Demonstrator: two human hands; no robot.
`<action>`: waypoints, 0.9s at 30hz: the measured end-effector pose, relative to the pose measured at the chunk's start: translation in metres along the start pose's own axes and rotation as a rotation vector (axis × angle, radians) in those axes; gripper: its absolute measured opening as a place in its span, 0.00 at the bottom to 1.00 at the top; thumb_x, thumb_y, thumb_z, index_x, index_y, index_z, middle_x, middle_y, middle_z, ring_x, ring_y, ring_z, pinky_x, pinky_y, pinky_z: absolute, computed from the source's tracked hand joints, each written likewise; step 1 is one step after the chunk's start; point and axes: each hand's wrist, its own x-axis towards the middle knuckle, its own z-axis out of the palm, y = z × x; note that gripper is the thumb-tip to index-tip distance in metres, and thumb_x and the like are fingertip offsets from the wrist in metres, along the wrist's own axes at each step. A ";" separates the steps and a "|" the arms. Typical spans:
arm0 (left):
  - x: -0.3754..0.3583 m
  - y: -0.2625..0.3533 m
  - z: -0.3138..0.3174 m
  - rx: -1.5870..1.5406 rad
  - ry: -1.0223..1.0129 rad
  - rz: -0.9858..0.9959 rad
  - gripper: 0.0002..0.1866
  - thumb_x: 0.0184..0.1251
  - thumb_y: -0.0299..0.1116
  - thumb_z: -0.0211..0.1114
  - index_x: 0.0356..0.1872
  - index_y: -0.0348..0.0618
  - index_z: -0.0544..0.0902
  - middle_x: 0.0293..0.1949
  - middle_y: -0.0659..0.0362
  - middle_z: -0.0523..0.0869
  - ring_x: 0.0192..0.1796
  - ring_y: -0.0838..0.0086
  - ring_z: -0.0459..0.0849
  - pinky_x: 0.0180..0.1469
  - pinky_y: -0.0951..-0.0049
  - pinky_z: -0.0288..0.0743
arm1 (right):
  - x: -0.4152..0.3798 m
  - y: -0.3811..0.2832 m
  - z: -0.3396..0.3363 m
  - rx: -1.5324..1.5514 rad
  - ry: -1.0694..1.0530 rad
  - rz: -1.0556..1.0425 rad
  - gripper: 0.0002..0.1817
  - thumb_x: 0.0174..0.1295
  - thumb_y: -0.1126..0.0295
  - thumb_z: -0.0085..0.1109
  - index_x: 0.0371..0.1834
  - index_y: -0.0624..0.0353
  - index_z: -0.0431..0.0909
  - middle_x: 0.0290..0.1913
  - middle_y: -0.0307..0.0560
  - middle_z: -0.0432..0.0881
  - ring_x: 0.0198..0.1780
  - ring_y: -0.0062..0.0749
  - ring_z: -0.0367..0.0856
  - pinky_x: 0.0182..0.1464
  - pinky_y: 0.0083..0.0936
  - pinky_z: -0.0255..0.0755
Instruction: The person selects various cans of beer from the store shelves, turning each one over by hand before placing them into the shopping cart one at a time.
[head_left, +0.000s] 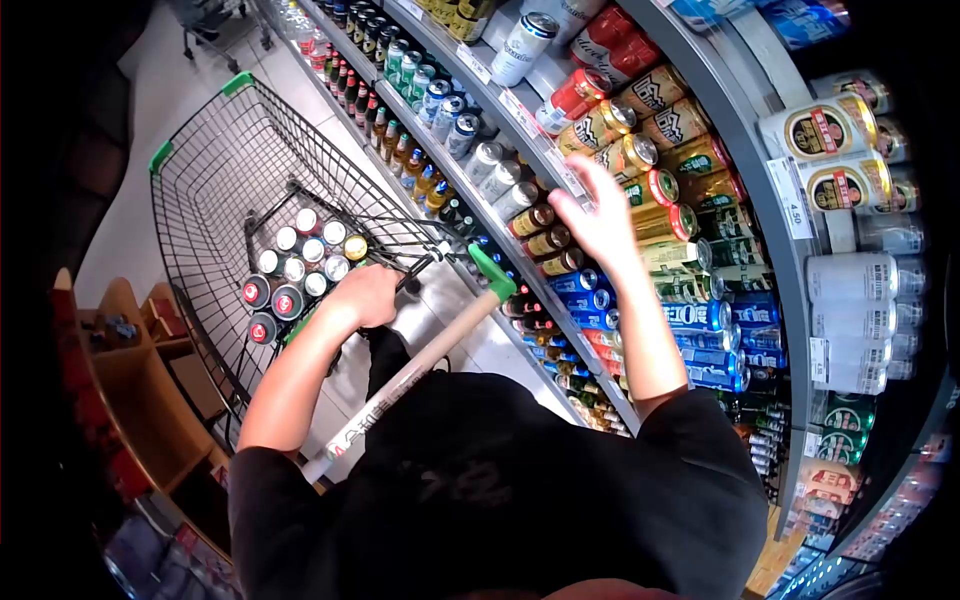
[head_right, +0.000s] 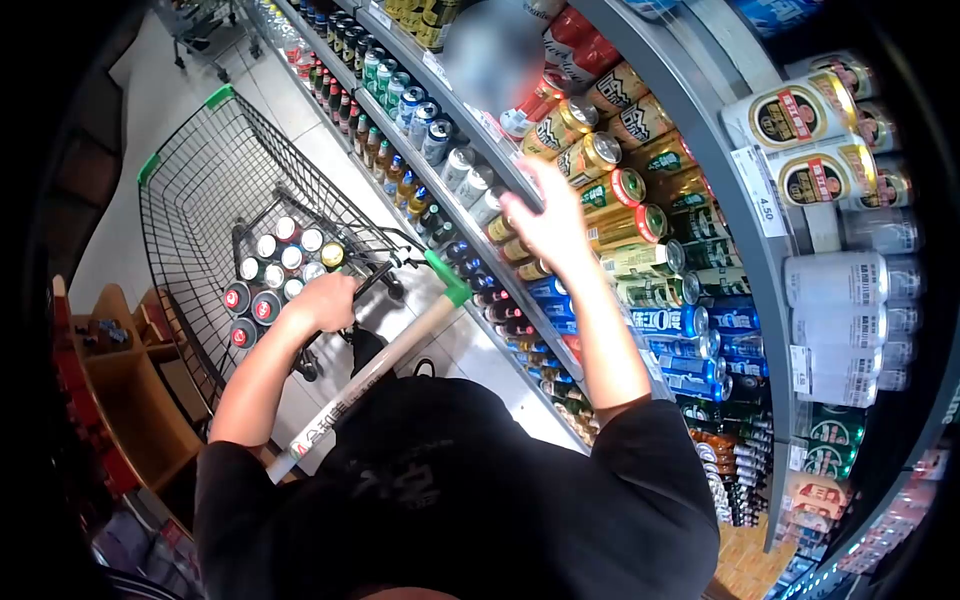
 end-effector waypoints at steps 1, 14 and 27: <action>-0.004 0.007 0.002 -0.004 0.014 -0.006 0.14 0.45 0.27 0.62 0.37 0.36 0.83 0.33 0.39 0.85 0.42 0.45 0.85 0.46 0.52 0.80 | 0.015 0.004 -0.019 -0.016 0.041 0.007 0.26 0.56 0.66 0.67 0.58 0.62 0.78 0.58 0.53 0.81 0.58 0.41 0.81 0.61 0.32 0.73; -0.035 0.070 0.039 -0.030 0.049 -0.033 0.24 0.46 0.27 0.62 0.51 0.47 0.85 0.39 0.46 0.88 0.47 0.51 0.86 0.52 0.56 0.80 | 0.129 0.080 -0.054 -0.153 -0.155 0.213 0.49 0.56 0.56 0.71 0.77 0.53 0.50 0.67 0.61 0.71 0.65 0.50 0.73 0.67 0.45 0.67; -0.036 0.107 0.048 0.039 0.021 -0.044 0.21 0.48 0.27 0.64 0.48 0.43 0.85 0.40 0.45 0.88 0.48 0.52 0.86 0.52 0.57 0.80 | 0.094 -0.014 -0.100 -0.551 -0.027 -0.040 0.55 0.52 0.53 0.73 0.78 0.56 0.47 0.49 0.63 0.84 0.51 0.55 0.85 0.52 0.44 0.80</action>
